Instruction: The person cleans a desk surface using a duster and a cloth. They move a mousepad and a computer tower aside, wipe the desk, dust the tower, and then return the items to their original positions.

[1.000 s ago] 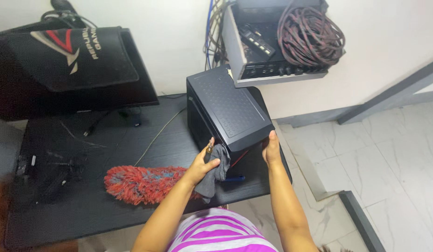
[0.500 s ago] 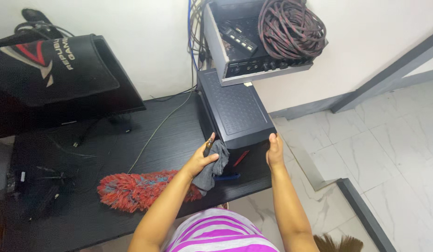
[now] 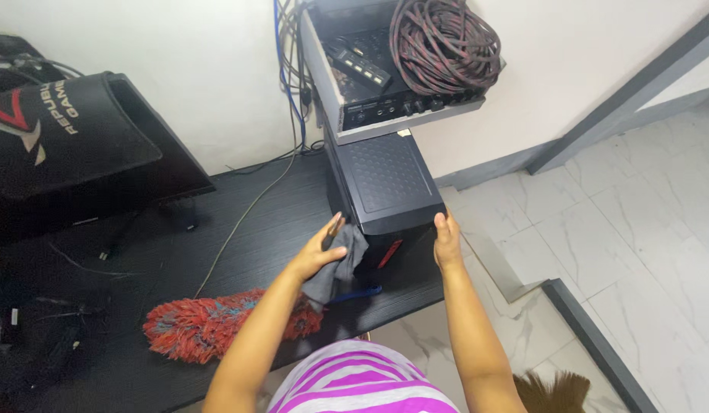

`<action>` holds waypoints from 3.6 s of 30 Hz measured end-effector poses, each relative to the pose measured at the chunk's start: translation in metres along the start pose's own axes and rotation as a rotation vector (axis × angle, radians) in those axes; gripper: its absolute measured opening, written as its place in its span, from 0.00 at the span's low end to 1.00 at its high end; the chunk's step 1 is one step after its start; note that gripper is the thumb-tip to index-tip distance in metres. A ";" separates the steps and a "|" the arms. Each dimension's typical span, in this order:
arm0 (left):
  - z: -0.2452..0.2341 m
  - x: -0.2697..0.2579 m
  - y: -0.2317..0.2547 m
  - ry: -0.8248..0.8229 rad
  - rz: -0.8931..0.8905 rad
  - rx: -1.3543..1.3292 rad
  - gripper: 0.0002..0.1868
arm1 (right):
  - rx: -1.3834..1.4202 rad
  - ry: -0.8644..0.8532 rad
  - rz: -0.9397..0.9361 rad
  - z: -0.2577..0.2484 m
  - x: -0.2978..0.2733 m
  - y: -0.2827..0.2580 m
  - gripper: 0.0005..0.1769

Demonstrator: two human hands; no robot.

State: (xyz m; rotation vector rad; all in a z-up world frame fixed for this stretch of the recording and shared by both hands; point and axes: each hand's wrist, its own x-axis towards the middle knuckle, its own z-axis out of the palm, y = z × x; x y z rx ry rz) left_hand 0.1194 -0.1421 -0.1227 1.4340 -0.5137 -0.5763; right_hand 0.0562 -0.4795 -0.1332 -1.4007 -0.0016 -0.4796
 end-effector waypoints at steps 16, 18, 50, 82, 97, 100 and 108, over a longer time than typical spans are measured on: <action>-0.012 0.039 -0.125 0.019 0.003 -0.322 0.50 | 0.395 0.109 0.629 0.018 -0.051 0.048 0.40; -0.009 0.042 -0.123 0.019 0.041 -0.268 0.49 | 0.429 0.121 0.620 0.014 -0.048 0.054 0.38; 0.013 0.173 -0.103 0.083 -0.116 -0.214 0.55 | 0.364 0.181 0.664 -0.031 0.102 0.113 0.63; -0.002 0.190 -0.086 0.022 -0.196 -0.466 0.43 | 0.291 0.185 0.662 -0.019 0.141 0.117 0.54; -0.026 0.134 -0.094 0.135 -0.111 -0.078 0.43 | 0.370 0.304 0.658 0.031 0.090 0.121 0.56; -0.038 0.086 -0.109 0.157 -0.114 -0.203 0.41 | 0.434 0.162 0.670 0.061 0.055 0.118 0.52; -0.054 -0.048 -0.118 0.501 -0.272 -0.343 0.29 | 0.042 -0.352 0.711 0.127 -0.025 0.101 0.33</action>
